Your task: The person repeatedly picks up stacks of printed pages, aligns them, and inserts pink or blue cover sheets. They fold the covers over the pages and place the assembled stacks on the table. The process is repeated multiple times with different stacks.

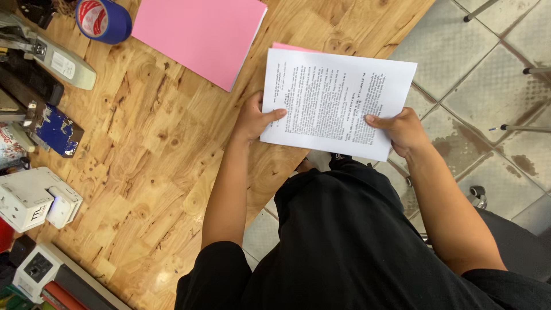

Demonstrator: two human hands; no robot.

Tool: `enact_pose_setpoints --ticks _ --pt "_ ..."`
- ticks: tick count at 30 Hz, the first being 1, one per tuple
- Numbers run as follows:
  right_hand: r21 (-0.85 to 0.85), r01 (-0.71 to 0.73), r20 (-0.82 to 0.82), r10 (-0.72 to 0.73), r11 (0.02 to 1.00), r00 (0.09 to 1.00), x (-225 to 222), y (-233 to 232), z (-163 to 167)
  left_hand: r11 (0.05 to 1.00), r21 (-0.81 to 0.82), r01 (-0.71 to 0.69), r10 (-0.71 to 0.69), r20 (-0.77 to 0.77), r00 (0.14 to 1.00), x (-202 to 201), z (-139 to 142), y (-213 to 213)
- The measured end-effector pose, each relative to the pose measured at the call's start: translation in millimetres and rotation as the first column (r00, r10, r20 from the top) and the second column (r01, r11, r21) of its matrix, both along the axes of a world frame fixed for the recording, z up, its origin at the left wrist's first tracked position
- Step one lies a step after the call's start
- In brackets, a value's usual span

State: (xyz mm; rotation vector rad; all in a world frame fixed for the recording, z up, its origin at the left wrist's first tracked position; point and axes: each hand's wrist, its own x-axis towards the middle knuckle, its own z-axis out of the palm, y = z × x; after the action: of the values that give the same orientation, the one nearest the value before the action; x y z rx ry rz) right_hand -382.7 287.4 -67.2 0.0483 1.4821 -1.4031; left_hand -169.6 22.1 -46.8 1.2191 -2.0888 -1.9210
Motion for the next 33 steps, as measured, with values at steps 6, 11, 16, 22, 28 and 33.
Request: enact_pose_setpoints --ticks 6,11,16,22,28,33 --pt "-0.297 0.14 0.027 -0.138 0.945 0.99 -1.2 -5.4 11.8 0.725 -0.629 0.279 -0.154 0.246 0.957 -1.8 119.5 50.8" --pt "-0.48 0.516 0.681 -0.069 0.71 0.729 -26.0 -27.8 31.9 0.437 -0.886 0.156 -0.486 -0.087 0.87 16.5 220.6 73.5" --pt "-0.819 -0.142 -0.146 0.038 0.557 0.989 -58.3 -88.0 22.7 0.559 -0.828 0.029 -0.391 -0.233 0.89 49.3 228.5 68.8" --pt "-0.568 -0.546 -0.582 0.169 0.615 0.795 -34.7 -136.6 24.7 0.632 -0.594 -0.497 0.347 -0.357 0.867 111.4 123.4 67.9" --pt "-0.236 -0.688 -0.758 0.313 0.687 0.572 11.4 -181.3 33.0 0.367 -0.12 -0.923 0.697 -0.621 0.358 126.4 -25.2 62.6" --pt "-0.203 -0.734 -0.727 0.403 0.648 0.557 30.1 -200.9 12.5 0.281 0.097 -0.955 0.78 -0.603 0.168 118.6 -65.3 68.3"
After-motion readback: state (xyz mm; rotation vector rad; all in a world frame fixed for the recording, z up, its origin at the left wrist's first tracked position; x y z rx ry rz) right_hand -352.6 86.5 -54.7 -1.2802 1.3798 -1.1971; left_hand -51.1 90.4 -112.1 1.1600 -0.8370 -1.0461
